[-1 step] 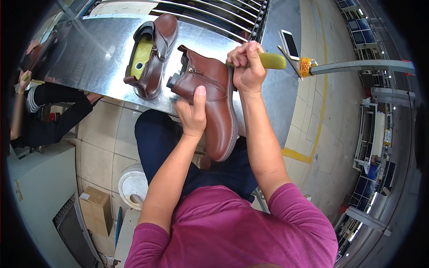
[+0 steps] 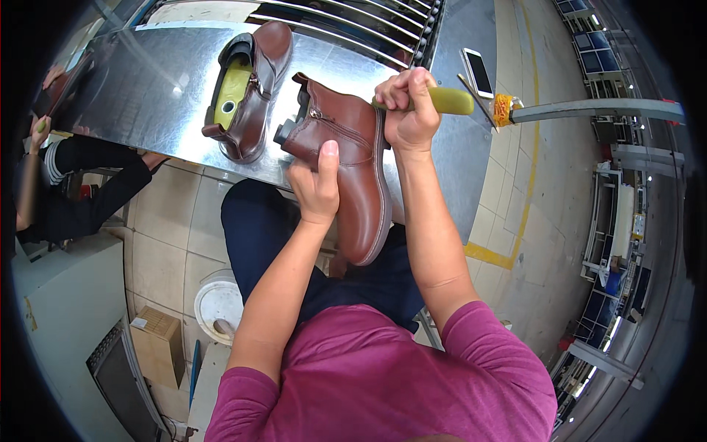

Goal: Inspecting leather boots for defects and wiping them clean with a yellow sponge tool at an industrial conveyor station.

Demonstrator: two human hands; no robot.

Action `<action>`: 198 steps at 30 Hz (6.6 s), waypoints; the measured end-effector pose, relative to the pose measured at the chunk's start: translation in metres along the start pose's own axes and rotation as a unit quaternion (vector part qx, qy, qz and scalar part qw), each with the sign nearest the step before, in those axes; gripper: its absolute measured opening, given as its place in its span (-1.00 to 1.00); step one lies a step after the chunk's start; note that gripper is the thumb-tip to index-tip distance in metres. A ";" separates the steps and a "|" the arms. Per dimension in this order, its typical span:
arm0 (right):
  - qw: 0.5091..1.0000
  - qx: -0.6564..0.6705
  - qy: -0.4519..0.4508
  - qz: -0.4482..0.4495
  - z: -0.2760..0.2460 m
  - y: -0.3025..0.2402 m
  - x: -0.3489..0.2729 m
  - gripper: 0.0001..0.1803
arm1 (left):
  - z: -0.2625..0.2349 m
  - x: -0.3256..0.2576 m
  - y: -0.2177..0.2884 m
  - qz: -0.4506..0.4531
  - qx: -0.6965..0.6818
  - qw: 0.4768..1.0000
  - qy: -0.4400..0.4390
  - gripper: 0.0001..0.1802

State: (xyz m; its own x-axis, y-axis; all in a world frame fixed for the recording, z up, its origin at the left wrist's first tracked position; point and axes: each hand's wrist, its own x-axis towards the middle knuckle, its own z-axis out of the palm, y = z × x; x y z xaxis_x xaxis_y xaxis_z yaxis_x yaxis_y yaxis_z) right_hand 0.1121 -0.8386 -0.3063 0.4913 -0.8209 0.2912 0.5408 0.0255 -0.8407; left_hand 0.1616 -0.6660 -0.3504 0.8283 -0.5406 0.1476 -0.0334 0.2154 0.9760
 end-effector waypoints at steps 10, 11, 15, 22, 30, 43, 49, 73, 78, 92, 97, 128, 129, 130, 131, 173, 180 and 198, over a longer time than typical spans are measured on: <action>0.997 -0.022 -0.010 -0.067 0.007 -0.003 -0.024 -0.61 | 0.000 0.001 -0.003 0.000 0.002 1.000 0.005 -0.52; 0.997 -0.009 -0.018 -0.070 0.008 -0.006 -0.029 -0.64 | 0.001 0.001 -0.003 0.007 0.007 1.000 0.011 -0.52; 0.995 -0.061 -0.015 -0.073 0.017 -0.015 -0.052 -0.68 | -0.001 -0.001 0.000 -0.019 0.010 1.000 -0.013 -0.51; 0.999 0.027 -0.015 0.022 0.008 -0.027 -0.074 -0.69 | 0.005 0.001 -0.007 0.008 0.015 1.000 0.019 -0.50; 0.952 -0.209 0.194 0.111 -0.080 -0.059 -0.071 -0.58 | -0.004 0.004 -0.007 0.033 0.028 0.998 0.034 -0.45; 0.652 -0.735 -0.039 -0.182 -0.160 -0.058 -0.085 -0.81 | -0.006 0.005 -0.010 -0.114 -0.092 0.988 -0.046 -0.51; 0.642 -0.727 -0.043 -0.238 -0.147 -0.061 -0.084 -0.85 | 0.016 -0.015 0.029 -0.085 -0.052 0.990 -0.096 -0.54; 0.662 -0.715 -0.112 -0.196 -0.207 -0.049 -0.075 -0.70 | -0.316 -0.322 0.422 0.301 0.510 0.310 0.743 -0.34; 0.667 -0.712 -0.108 -0.189 -0.215 -0.041 -0.074 -0.71 | -0.353 -0.392 0.455 0.107 0.505 0.108 0.850 -0.29; 0.674 -0.717 -0.092 -0.155 -0.224 -0.048 -0.079 -0.67 | -0.431 -0.432 0.502 -0.055 0.318 0.119 0.939 -0.51; 0.702 -0.679 -0.114 -0.183 -0.186 -0.065 -0.082 -0.75 | -0.502 -0.465 0.479 -0.031 0.353 0.158 0.922 -0.53; 0.692 -0.708 0.011 -0.137 -0.158 -0.059 -0.087 -0.82 | -0.101 0.204 0.021 -0.168 -0.209 0.930 -0.253 -0.20; 0.685 -0.717 0.000 -0.131 -0.158 -0.057 -0.085 -0.81 | -0.101 0.199 0.018 -0.156 -0.182 0.943 -0.231 -0.23; 0.678 -0.724 0.010 -0.126 -0.161 -0.056 -0.085 -0.81 | -0.096 0.193 0.021 -0.148 -0.153 0.955 -0.208 -0.26; 0.676 -0.728 0.002 -0.117 -0.163 -0.055 -0.085 -0.80 | -0.081 0.183 0.025 -0.154 -0.158 0.951 -0.218 -0.26; 0.631 -0.759 0.005 -0.163 -0.165 -0.051 -0.082 -0.84 | -0.169 -0.052 0.026 0.120 0.226 0.945 -0.205 -0.02; 0.625 -0.766 -0.005 -0.147 -0.164 -0.052 -0.082 -0.85 | -0.179 -0.042 0.020 0.100 0.203 0.945 -0.234 -0.03; 0.607 -0.778 -0.013 -0.163 -0.165 -0.050 -0.082 -0.86 | -0.198 -0.015 0.006 0.079 0.207 0.927 -0.302 -0.07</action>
State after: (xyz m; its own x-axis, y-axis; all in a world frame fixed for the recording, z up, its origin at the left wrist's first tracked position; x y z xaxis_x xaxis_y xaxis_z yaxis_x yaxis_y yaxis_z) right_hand -0.0681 -0.8665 -0.3635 0.5522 -0.6288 0.5475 -0.6774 -0.7212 -0.1450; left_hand 0.2599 -0.4960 -0.3786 0.3343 -0.9128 0.2347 -0.4425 0.0679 0.8942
